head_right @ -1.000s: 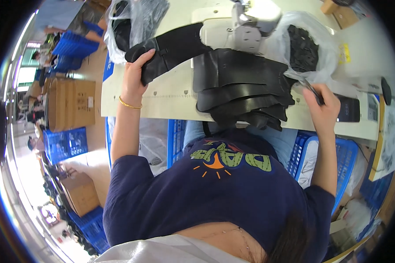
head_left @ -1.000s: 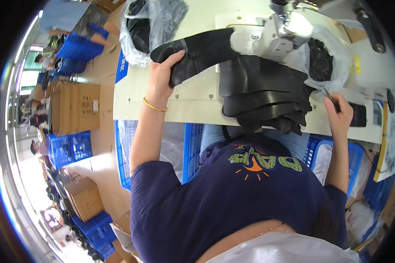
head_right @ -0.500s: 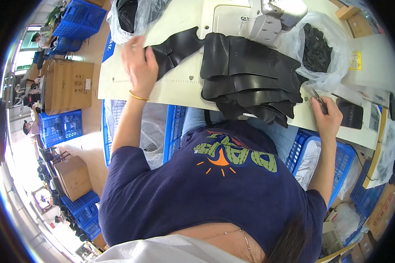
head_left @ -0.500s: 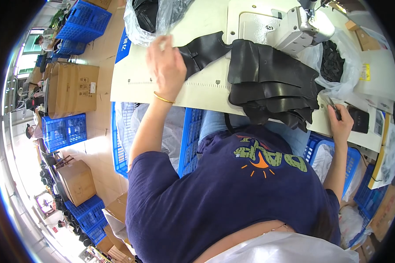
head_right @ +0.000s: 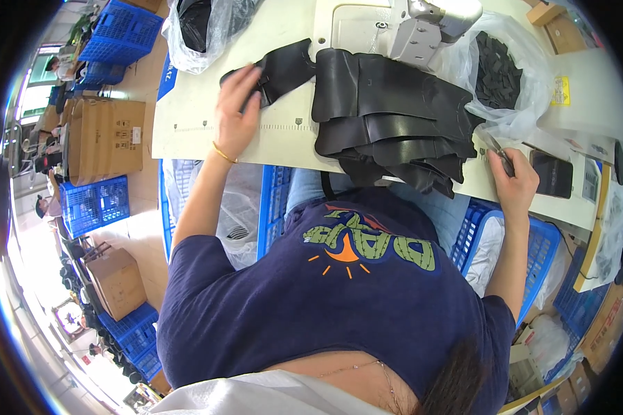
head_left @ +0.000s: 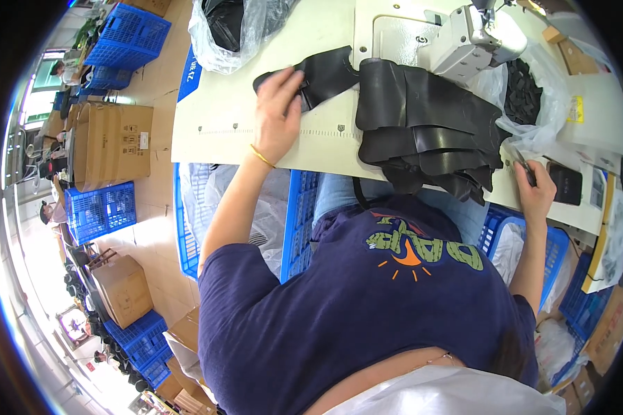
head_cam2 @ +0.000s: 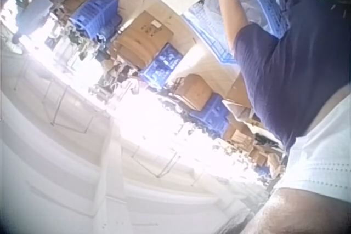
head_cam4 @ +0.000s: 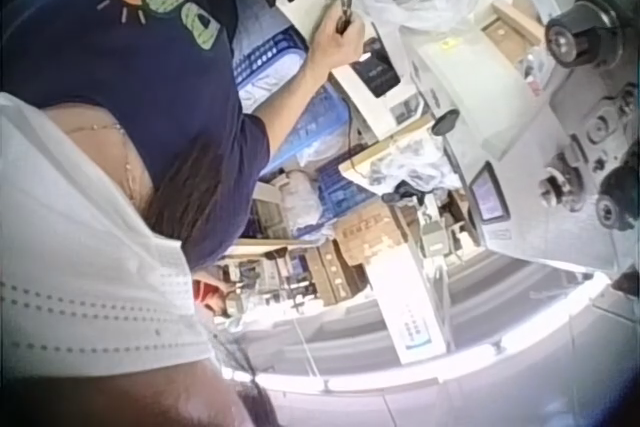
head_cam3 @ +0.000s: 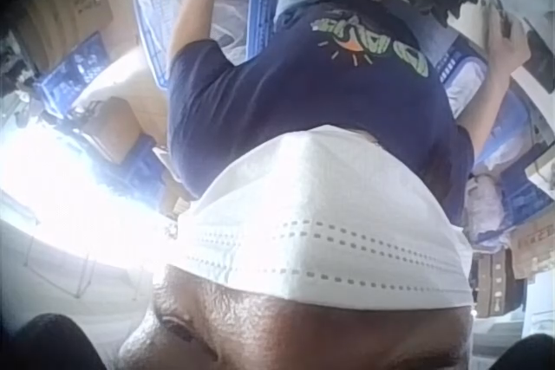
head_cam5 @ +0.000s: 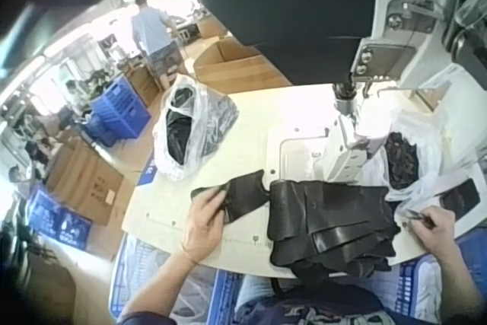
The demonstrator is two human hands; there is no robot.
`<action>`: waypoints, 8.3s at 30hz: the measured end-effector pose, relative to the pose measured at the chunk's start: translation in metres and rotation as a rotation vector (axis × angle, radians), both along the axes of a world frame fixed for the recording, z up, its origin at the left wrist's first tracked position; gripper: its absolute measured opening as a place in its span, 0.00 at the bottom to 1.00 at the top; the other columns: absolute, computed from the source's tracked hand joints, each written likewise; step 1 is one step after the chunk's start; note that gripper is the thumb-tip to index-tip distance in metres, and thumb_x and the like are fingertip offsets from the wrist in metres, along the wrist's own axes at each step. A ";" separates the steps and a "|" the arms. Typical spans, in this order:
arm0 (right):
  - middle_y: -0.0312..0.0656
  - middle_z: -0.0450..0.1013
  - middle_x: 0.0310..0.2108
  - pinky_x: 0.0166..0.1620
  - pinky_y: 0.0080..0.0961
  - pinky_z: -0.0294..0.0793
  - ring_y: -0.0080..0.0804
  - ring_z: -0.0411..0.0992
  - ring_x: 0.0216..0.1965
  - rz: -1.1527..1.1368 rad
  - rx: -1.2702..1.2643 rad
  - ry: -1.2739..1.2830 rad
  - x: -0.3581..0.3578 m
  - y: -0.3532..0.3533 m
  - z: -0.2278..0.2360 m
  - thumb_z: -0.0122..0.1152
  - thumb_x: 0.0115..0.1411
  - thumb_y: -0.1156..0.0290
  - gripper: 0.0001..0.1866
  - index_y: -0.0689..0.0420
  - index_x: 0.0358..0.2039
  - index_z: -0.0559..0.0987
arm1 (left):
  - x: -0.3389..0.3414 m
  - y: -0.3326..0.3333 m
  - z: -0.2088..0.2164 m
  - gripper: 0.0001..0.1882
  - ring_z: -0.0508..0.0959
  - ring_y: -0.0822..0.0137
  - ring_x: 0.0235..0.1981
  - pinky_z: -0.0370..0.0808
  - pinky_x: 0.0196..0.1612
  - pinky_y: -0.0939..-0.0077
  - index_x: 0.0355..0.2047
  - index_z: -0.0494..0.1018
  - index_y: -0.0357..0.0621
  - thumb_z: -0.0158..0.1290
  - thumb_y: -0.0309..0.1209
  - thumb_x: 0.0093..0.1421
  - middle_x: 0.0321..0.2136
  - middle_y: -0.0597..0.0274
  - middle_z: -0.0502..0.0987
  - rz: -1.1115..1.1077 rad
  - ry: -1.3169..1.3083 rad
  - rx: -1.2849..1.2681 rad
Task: Sewing black leather components together using an industrial sewing machine.
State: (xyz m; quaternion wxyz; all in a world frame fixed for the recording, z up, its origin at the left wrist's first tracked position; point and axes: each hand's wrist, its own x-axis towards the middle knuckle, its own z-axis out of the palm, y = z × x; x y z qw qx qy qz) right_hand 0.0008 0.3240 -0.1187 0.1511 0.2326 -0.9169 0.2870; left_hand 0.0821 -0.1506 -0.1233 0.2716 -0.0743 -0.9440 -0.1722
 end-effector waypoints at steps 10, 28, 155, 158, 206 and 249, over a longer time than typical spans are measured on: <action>0.43 0.72 0.21 0.26 0.28 0.68 0.38 0.71 0.21 0.075 0.177 0.248 -0.008 0.003 0.012 0.71 0.45 0.68 0.13 0.59 0.28 0.76 | -0.041 0.085 0.022 0.18 0.73 0.78 0.31 0.71 0.35 0.83 0.40 0.75 0.36 0.57 0.40 0.59 0.30 0.65 0.77 0.070 -0.485 0.882; 0.40 0.71 0.23 0.26 0.29 0.69 0.37 0.71 0.23 0.067 0.185 0.213 -0.007 0.018 0.002 0.71 0.44 0.65 0.15 0.57 0.27 0.73 | -0.065 0.104 0.020 0.37 0.70 0.67 0.27 0.71 0.35 0.73 0.39 0.71 0.30 0.65 0.53 0.42 0.24 0.63 0.70 0.270 -0.516 0.493; 0.36 0.74 0.34 0.37 0.17 0.72 0.19 0.72 0.34 0.157 -1.272 -0.450 0.053 -0.152 0.051 0.59 0.57 0.81 0.08 0.64 0.38 0.76 | -0.021 0.177 0.094 0.10 0.79 0.71 0.33 0.77 0.38 0.79 0.37 0.77 0.33 0.58 0.20 0.52 0.33 0.58 0.80 -0.232 -0.597 1.531; 0.35 0.74 0.33 0.37 0.17 0.72 0.19 0.72 0.33 0.160 -1.203 -0.397 0.052 -0.151 0.050 0.59 0.57 0.81 0.07 0.64 0.37 0.76 | -0.022 0.178 0.093 0.10 0.79 0.72 0.32 0.77 0.38 0.79 0.36 0.77 0.33 0.58 0.18 0.51 0.32 0.58 0.80 -0.245 -0.567 1.462; 0.37 0.72 0.21 0.16 0.14 0.56 0.20 0.65 0.17 0.108 -1.362 -0.395 -0.056 -0.162 0.110 0.59 0.58 0.74 0.05 0.62 0.32 0.77 | -0.130 0.138 0.143 0.09 0.79 0.68 0.29 0.78 0.34 0.76 0.32 0.77 0.34 0.59 0.17 0.48 0.29 0.58 0.79 -0.382 -0.521 1.468; 0.38 0.75 0.23 0.14 0.13 0.60 0.20 0.69 0.15 0.177 -1.364 -0.407 -0.061 -0.154 0.105 0.62 0.56 0.72 0.07 0.62 0.32 0.78 | -0.134 0.135 0.145 0.07 0.79 0.69 0.28 0.78 0.33 0.79 0.28 0.77 0.34 0.60 0.17 0.47 0.28 0.60 0.79 -0.386 -0.521 1.402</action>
